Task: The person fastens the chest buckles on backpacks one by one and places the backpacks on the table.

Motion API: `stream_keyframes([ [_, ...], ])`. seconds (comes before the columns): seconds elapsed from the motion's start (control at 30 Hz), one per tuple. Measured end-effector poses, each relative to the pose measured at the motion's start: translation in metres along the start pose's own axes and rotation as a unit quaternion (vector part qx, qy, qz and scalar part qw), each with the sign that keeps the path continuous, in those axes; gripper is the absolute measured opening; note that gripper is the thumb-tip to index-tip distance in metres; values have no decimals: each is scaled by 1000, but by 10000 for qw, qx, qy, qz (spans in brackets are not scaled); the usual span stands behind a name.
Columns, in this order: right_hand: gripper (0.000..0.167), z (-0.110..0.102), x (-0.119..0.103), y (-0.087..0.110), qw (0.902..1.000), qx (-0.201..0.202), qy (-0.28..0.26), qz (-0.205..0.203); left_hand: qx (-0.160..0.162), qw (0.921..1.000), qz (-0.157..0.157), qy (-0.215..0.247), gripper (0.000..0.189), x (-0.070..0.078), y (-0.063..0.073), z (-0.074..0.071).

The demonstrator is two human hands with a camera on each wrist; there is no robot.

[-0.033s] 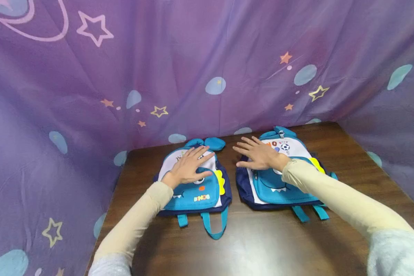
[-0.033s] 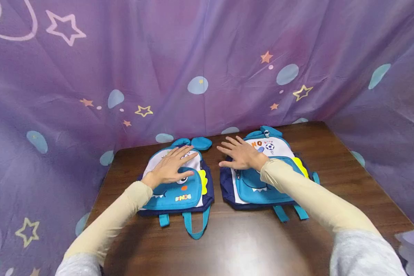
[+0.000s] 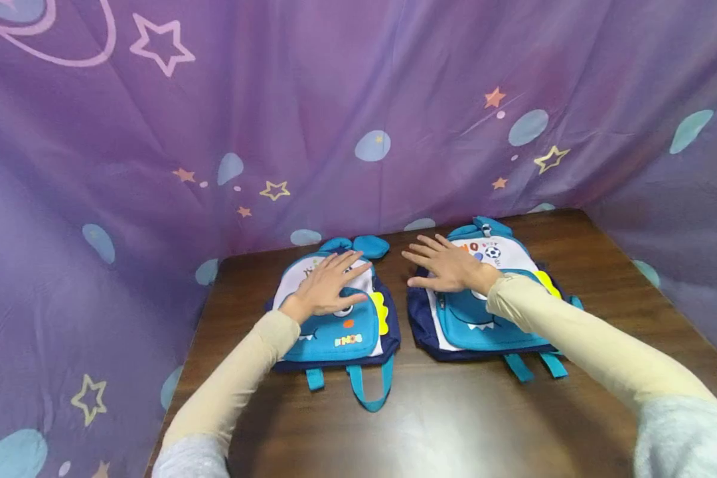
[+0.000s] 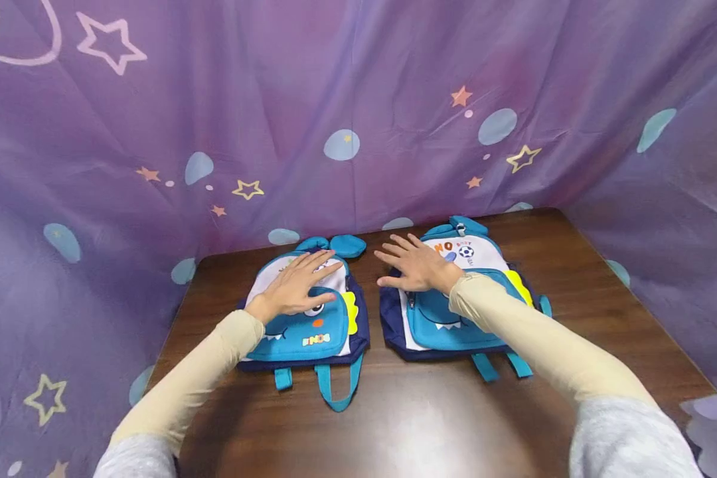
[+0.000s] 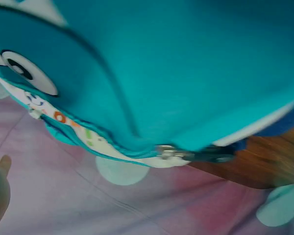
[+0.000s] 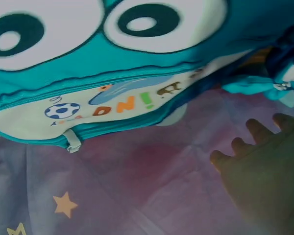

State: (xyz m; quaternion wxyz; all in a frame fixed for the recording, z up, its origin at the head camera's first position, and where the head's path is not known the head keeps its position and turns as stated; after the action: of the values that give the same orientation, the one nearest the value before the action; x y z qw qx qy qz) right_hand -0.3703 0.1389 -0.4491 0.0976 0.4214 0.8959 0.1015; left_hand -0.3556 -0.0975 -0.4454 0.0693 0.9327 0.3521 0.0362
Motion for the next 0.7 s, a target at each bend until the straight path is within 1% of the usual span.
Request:
stream_keyframes([
  [0.1, 76, -1, 1, 11, 10000, -46, 2, 38, 53, 9999, 26, 137, 71, 5, -2, 0],
  [0.2, 75, -4, 3, 24, 9999, -69, 3, 115, 165, 9994, 22, 304, 70, 8, -1, -3],
  [0.27, 76, -6, 9, 33, 9997, -70, 10, 216, 229, 9991, -9, 368, 70, 9, -2, -5],
  [0.37, 77, -7, 22, 49, 9992, -56, -25, 404, 345, 9983, -31, 460, 69, 15, -6, -8],
  [0.47, 80, -6, 34, 67, 9983, -35, -43, 588, 412, 9982, -52, 428, 68, 26, -12, -12],
  [0.53, 83, -5, 41, 79, 9974, -65, -77, 714, 390, 9987, -35, 340, 68, 35, -18, -14],
  [0.63, 88, 1, 51, 96, 9960, -148, -108, 879, 294, 9992, 85, 269, 70, 50, -28, -16],
  [0.7, 89, 5, 57, 107, 9949, -184, -155, 978, 228, 9991, 184, 306, 70, 59, -35, -16],
])
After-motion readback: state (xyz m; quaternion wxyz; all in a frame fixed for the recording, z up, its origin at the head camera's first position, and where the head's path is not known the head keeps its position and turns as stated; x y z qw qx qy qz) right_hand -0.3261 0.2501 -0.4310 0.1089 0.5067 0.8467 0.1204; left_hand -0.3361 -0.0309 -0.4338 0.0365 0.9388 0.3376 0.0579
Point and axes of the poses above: each hand's wrist, its own y-axis away from the middle knuckle, its own z-axis out of the palm, x = y × z, the point moved 6 cm from there along -y, towards the middle knuckle, and after that the axes turned 15 degrees about -x, right-handed, at the moved point
